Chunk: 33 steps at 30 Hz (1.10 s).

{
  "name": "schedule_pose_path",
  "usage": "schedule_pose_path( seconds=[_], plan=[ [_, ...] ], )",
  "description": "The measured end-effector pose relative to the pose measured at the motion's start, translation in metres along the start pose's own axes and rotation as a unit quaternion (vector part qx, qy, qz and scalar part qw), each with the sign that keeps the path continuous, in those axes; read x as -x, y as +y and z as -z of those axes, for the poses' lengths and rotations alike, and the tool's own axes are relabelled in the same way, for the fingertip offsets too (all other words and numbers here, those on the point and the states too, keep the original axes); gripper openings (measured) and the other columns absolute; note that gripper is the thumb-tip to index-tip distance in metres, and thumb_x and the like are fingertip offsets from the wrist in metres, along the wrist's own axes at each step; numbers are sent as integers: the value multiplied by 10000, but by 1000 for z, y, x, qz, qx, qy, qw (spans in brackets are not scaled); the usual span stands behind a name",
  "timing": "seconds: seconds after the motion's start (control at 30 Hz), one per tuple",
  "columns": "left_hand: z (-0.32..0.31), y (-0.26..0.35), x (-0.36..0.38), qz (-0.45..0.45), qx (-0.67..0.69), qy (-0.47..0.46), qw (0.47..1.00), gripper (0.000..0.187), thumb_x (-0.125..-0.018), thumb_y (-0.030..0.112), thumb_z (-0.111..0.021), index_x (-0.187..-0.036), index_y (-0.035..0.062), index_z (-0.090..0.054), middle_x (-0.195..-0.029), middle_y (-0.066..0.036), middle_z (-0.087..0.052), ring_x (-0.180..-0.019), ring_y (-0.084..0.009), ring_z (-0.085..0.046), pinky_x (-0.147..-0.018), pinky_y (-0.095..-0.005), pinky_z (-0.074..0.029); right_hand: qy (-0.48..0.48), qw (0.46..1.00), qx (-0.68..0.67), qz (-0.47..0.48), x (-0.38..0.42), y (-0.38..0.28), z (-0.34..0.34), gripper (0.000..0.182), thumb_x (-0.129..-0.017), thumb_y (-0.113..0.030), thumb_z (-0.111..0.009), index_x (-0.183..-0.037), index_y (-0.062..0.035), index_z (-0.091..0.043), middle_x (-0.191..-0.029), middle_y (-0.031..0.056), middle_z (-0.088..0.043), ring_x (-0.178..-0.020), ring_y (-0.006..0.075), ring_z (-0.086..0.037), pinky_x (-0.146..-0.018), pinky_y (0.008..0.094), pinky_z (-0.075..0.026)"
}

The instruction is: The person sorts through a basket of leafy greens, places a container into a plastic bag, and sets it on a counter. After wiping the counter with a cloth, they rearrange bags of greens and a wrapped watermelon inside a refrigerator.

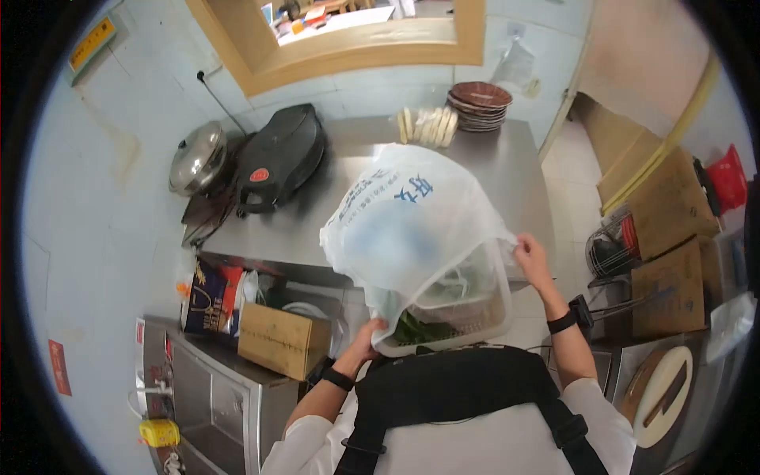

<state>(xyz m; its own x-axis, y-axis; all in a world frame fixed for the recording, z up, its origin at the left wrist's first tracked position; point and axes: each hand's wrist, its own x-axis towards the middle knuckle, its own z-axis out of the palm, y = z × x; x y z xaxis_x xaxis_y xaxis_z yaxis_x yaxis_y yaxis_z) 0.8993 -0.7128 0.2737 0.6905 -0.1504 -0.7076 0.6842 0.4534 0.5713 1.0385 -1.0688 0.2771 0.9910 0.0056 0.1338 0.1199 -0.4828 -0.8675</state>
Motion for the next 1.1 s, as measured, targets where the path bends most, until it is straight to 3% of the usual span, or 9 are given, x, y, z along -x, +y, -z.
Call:
schedule_pose_path(
  seconds=[0.23, 0.3, 0.43, 0.6, 0.73, 0.87, 0.93, 1.03, 1.1],
  plan=[
    [-4, 30, -13, -38, 55, 41, 997, 515, -662, 274, -539, -1086, 6, -424, -975, -149, -512, -851, -287, -538, -764, -402, -456, -151, 979, 16, 133, 90, -15, 11, 93, -762, -87, -499, -834, -28, -506, -748, 46, -502, -687, 129, -465, -678, 270, -392],
    [-9, 53, -12, -31, 37, 50, 998, 491, -672, 269, -536, -1073, 7, -430, -921, -135, -529, -810, -268, -549, -738, -389, -467, -189, 959, -210, 7, 114, -11, -19, 151, -787, -149, -518, -876, -27, -508, -804, 61, -531, -731, 151, -492, -712, 270, -398],
    [-13, 67, -68, -89, 17, -6, 996, 338, -686, 265, -548, -941, 42, -531, -835, -98, -525, -739, -217, -535, -642, -351, -451, -154, 982, -98, -37, 83, -13, -36, 253, -815, -260, -536, -869, -16, -499, -808, 69, -530, -746, 161, -506, -709, 272, -403],
    [-30, 93, -137, -49, 40, -151, 986, 419, -711, 224, -516, -1068, 18, -443, -905, -103, -517, -788, -217, -542, -706, -379, -482, -147, 888, -304, -312, 39, -26, -69, 426, -832, -425, -475, -919, -8, -489, -745, 71, -540, -632, 150, -529, -609, 274, -440],
    [-34, 102, -161, -54, -17, -178, 982, 527, -723, 193, -509, -1184, 17, -325, -992, -111, -474, -914, -243, -518, -778, -377, -463, -179, 811, -414, -372, 18, -17, -90, 417, -847, -404, -441, -981, -9, -465, -771, 88, -574, -591, 166, -544, -552, 284, -451],
    [-27, 107, -155, -70, -155, -98, 980, 595, -724, 144, -535, -1240, 33, -261, -1043, -125, -445, -984, -255, -485, -833, -366, -429, -2, 747, -512, -424, 14, -34, -121, 361, -854, -286, -434, -1080, -7, -401, -883, 142, -589, -705, 215, -606, -595, 323, -476],
    [-23, 103, -137, -501, -465, 124, 719, 610, -707, 97, -579, -1236, 35, -280, -1018, -140, -450, -975, -266, -480, -841, -355, -410, 15, 722, -556, -412, 10, -33, -130, 336, -849, -247, -427, -1082, -8, -397, -908, 146, -581, -743, 238, -611, -616, 335, -480],
    [-42, 109, -98, -531, -543, 102, 642, 554, -687, 67, -604, -1194, 47, -381, -1039, -142, -443, -923, -252, -500, -761, -337, -445, 32, 704, -579, -409, 4, -28, -148, 302, -845, -216, -423, -1061, -6, -401, -933, 140, -560, -761, 241, -605, -624, 334, -479],
    [-13, 99, -106, -472, -519, 81, 708, 477, -693, 66, -602, -1144, 56, -446, -999, -127, -472, -875, -237, -520, -718, -323, -453, 60, 709, -567, -415, 0, -27, -153, 285, -843, -209, -422, -1040, -4, -405, -926, 123, -540, -779, 236, -601, -652, 333, -482]
  ],
)
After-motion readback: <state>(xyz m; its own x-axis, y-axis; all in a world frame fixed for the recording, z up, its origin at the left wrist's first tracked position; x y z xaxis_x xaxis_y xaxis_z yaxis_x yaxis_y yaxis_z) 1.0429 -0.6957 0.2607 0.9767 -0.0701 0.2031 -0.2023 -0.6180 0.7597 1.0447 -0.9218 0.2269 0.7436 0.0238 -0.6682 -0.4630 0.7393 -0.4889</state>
